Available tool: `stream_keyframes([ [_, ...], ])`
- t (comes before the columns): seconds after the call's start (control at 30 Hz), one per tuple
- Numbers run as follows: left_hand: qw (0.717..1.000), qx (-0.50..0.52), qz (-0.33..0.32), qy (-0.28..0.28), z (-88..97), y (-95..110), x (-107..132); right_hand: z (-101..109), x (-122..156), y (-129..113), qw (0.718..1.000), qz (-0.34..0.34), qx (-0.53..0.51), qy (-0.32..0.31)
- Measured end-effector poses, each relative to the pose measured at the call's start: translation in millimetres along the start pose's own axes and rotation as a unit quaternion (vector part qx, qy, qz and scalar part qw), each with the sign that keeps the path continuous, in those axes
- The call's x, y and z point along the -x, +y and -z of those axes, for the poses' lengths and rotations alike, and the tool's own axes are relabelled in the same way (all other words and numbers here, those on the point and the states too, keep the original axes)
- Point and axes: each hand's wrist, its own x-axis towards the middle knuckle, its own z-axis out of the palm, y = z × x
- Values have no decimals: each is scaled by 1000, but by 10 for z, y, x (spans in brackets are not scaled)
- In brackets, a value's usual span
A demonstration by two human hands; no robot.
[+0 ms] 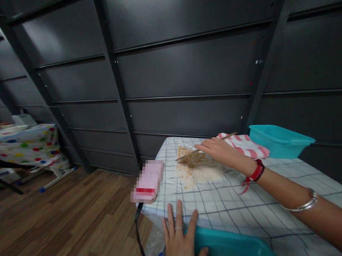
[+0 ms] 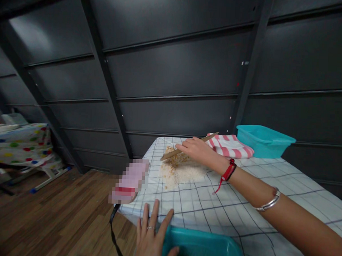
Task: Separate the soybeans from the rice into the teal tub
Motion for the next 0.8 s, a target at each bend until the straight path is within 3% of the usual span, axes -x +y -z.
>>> stream_keyframes([
  [0.23, 1000, -5, -7, -2, -14, 36, 8, 209, 278, -50, 999, 33, -8, 17],
  [0.43, 998, -58, -10, 1, -1, 158, 18, 357, 381, -27, 998, 0, -11, 57],
  [0.8, 990, -130, -25, 44, -126, 276, 22, -59, 532, 10, 984, -36, -60, 166],
])
